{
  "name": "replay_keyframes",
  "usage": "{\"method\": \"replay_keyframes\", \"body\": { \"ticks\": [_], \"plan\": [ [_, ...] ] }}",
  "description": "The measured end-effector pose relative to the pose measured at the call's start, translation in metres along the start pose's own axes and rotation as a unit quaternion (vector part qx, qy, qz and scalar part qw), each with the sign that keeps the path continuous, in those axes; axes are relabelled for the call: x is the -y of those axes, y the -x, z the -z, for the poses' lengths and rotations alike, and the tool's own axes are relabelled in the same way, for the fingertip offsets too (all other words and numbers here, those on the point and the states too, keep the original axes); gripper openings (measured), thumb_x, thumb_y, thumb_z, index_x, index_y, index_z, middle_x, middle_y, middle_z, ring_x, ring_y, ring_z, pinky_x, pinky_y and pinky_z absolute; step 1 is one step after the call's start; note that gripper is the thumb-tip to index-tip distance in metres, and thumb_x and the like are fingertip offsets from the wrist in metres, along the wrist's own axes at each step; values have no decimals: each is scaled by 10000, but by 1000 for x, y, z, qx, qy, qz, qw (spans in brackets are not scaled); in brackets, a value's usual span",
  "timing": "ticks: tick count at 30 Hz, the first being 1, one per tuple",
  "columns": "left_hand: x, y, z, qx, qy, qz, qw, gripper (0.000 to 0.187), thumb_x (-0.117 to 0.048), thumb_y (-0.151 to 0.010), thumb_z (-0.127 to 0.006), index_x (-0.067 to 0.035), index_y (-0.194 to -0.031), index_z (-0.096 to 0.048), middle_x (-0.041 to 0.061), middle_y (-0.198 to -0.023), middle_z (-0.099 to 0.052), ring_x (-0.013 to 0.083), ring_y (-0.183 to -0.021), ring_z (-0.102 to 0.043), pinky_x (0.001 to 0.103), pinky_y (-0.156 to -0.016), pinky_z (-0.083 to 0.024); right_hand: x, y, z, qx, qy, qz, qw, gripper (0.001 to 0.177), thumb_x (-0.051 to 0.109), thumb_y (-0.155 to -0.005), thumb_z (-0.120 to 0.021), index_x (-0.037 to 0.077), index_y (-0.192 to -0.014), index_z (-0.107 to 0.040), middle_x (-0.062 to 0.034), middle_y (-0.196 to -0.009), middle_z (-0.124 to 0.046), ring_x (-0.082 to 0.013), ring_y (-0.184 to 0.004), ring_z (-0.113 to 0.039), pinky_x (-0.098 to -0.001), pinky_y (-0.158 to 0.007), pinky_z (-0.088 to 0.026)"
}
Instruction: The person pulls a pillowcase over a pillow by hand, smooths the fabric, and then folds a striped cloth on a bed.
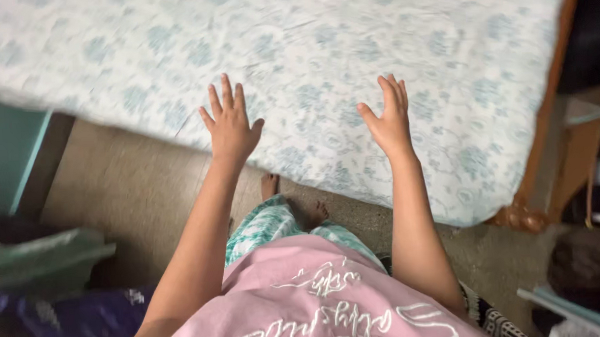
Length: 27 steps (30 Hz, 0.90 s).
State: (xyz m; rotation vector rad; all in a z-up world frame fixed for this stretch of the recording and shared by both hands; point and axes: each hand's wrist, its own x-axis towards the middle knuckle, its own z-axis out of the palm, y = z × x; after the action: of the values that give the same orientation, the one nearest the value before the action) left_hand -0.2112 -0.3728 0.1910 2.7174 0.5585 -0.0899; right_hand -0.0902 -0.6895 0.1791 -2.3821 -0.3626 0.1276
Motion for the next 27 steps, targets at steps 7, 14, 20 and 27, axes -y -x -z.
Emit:
{"method": "replay_keyframes", "body": {
  "ticks": [7,14,20,27],
  "plan": [
    [87,63,9,-65,2,152,986,924,-381,-867,-786,-54,-1597,-324,155,-1718,-24,455,-1556,-31,754,-1169,-114,73,-21,-75,129,-18,112,985,723,334,-954,-748,110,-1556,-417,-138,-1696,-276,-329,-1597,-131,-488,-1271,-221],
    [133,80,25,-76,5,242,967,931,-388,-858,-771,-73,-1597,-302,150,-1711,-27,440,-1553,-24,740,-1171,-104,146,-29,-133,215,-2,170,962,746,326,-938,-739,101,-1556,-384,-142,-1680,-271,-337,-1576,-121,-499,-1244,-184],
    [185,70,69,-153,15,271,950,952,-372,-851,-782,-74,-1609,-289,161,-1704,-60,420,-1555,-37,729,-1181,-106,230,-42,-188,223,-42,294,929,767,315,-943,-741,83,-1573,-369,-153,-1686,-281,-351,-1586,-142,-492,-1263,-208],
    [259,59,123,-240,18,291,926,936,-344,-848,-787,-48,-1588,-294,186,-1695,-66,428,-1551,-47,732,-1172,-113,352,-50,-241,241,-75,375,892,743,306,-939,-726,90,-1562,-384,-136,-1690,-296,-336,-1590,-160,-468,-1256,-230]
  ]
}}
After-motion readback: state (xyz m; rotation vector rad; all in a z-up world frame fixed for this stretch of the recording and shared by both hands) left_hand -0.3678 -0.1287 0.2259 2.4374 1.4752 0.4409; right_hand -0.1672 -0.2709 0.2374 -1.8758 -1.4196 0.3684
